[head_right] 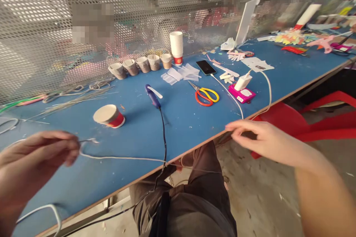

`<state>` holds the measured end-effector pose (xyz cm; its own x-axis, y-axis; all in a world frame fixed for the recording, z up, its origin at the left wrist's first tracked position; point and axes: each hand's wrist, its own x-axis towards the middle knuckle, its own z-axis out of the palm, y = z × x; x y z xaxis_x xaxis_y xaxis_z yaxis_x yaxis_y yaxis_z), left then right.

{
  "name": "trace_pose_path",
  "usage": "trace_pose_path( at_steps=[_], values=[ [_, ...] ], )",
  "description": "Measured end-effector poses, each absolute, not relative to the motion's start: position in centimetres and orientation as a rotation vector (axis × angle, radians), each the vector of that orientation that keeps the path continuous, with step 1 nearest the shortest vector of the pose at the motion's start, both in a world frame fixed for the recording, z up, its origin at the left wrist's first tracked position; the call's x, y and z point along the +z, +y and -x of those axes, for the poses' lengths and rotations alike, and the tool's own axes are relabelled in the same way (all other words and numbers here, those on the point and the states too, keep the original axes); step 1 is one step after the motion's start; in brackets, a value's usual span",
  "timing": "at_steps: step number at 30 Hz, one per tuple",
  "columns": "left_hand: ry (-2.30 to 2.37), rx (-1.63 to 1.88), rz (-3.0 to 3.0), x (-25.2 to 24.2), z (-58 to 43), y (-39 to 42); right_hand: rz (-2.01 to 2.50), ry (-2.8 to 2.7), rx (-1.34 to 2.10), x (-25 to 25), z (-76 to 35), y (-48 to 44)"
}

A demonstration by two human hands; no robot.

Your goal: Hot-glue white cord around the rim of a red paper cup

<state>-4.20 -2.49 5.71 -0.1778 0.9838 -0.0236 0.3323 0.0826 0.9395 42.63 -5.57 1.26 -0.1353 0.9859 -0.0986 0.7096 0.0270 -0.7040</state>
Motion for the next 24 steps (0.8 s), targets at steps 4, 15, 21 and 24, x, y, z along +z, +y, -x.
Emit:
trace_pose_path(
  at_steps=[4, 15, 21, 24],
  values=[
    [1.11, 0.636, -1.49, 5.8, -0.5, -4.0, 0.934, -2.123, 1.212, 4.9, -29.0, -3.7],
    [1.167, 0.638, -1.59, 4.1, 1.5, -3.0, 0.659, -1.709, 2.157, 1.0, -16.6, 1.5],
    [1.229, 0.691, -1.456, 2.5, 2.8, -1.8, 0.962, -1.83, 1.747, 0.0, -16.1, 2.4],
    [1.264, 0.73, -1.414, 2.3, 3.6, -1.5, 1.03, -1.856, 1.611, -0.2, -16.3, 3.1]
  ],
)
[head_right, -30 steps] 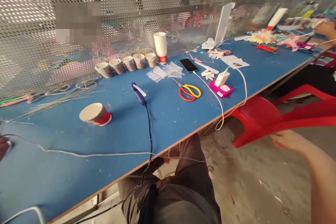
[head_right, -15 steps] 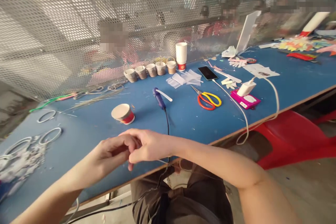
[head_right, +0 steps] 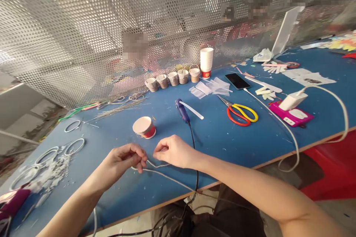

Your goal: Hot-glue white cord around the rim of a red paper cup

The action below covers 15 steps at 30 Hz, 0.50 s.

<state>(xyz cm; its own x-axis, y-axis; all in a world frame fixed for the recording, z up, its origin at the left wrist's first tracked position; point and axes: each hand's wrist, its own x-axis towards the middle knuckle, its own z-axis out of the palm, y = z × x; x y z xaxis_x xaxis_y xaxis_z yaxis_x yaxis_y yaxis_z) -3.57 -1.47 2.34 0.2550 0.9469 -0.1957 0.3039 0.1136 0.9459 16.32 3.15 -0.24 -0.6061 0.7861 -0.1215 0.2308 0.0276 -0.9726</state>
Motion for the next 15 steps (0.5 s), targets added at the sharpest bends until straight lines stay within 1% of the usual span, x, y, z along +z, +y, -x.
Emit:
trace_pose_path(
  at_steps=[4, 8, 11, 13, 15],
  values=[
    [1.476, 0.703, -1.573, 2.3, 6.6, -1.4, 1.144, -1.857, 1.417, -0.6, -18.1, 4.8],
    [1.914, 0.333, -2.037, 2.1, 10.3, -1.4, 1.263, -1.888, 1.207, -1.3, -20.2, 6.2],
    [2.315, 0.082, -2.306, 2.2, 11.6, -1.4, 1.285, -1.938, 1.13, -1.9, -20.7, 6.5],
    [2.513, 0.119, -2.391, 2.5, 11.3, -1.3, 1.281, -1.964, 1.114, -2.1, -20.6, 6.3],
    [2.525, 0.361, -2.5, 2.9, 10.3, -1.1, 1.274, -1.993, 1.102, -2.2, -20.3, 6.1]
  ],
)
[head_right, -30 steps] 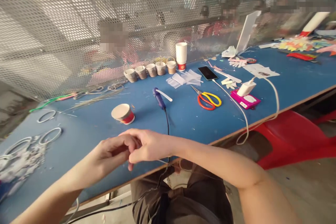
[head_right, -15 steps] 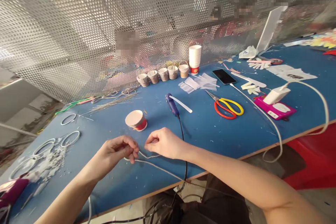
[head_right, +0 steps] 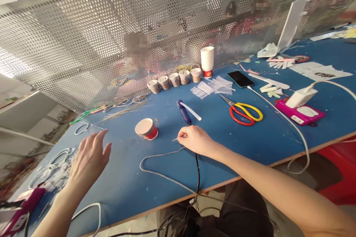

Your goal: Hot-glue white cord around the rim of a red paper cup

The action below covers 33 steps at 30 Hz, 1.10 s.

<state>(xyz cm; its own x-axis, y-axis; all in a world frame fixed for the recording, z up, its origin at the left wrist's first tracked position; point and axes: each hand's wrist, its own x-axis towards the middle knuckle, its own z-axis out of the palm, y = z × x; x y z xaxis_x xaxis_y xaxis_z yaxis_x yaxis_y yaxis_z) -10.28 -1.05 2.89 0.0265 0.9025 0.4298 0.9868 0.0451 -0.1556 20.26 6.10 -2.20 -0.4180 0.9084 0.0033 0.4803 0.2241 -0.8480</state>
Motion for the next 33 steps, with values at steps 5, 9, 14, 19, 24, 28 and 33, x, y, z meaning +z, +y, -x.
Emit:
trace_pose_path(
  at_steps=[5, 9, 14, 19, 24, 28, 33],
  values=[
    [-1.874, -0.522, 2.372, 2.6, 5.5, 0.5, 1.223, -2.043, 1.09, -1.9, -18.9, 6.0],
    [-1.953, -0.386, 2.396, 1.1, 2.5, 2.3, 1.178, -2.012, 1.096, -1.7, -17.4, 6.8],
    [-2.11, -0.618, 2.358, 0.7, 2.6, 3.9, 1.118, -1.905, 1.173, -1.3, -15.8, 8.3],
    [-2.384, -1.164, 2.392, 2.0, 3.7, 3.6, 1.03, -1.785, 1.286, -0.8, -15.3, 8.6],
    [-2.549, -1.486, 2.392, 2.2, 3.9, 2.7, 0.963, -1.684, 1.378, -0.1, -15.9, 7.4],
    [-2.66, -1.712, 2.479, 1.9, 3.6, 2.1, 0.941, -1.654, 1.39, 0.3, -16.4, 6.5],
    [-2.682, -2.143, 2.566, 2.0, 2.8, 1.6, 0.897, -1.686, 1.313, 0.2, -16.6, 6.0]
  ],
)
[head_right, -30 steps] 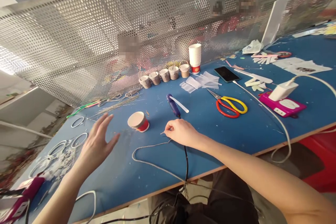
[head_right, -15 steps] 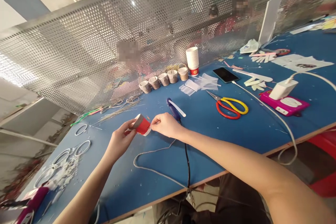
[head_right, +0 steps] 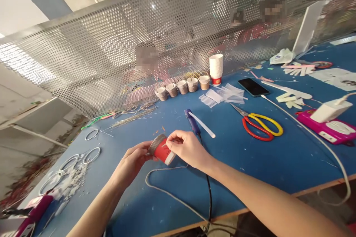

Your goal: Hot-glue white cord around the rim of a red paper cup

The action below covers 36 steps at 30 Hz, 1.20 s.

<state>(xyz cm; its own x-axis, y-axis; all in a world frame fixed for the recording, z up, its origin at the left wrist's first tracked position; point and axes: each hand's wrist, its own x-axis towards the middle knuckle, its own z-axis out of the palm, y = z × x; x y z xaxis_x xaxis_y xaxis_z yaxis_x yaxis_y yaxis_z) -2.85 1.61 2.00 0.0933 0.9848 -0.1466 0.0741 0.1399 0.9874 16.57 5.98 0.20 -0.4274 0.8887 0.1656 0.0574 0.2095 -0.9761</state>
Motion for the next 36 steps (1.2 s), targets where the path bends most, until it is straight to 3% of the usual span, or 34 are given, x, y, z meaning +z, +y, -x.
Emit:
trace_pose_path(
  at_steps=[12, 36],
  values=[
    [1.269, 0.938, -1.16, 1.6, 2.4, 1.4, 0.911, -1.746, 1.306, -0.7, -16.4, 4.8],
    [1.288, 0.979, -1.13, 2.0, 1.6, 1.1, 0.727, -2.029, 0.65, -2.3, -15.8, 4.2]
  ],
)
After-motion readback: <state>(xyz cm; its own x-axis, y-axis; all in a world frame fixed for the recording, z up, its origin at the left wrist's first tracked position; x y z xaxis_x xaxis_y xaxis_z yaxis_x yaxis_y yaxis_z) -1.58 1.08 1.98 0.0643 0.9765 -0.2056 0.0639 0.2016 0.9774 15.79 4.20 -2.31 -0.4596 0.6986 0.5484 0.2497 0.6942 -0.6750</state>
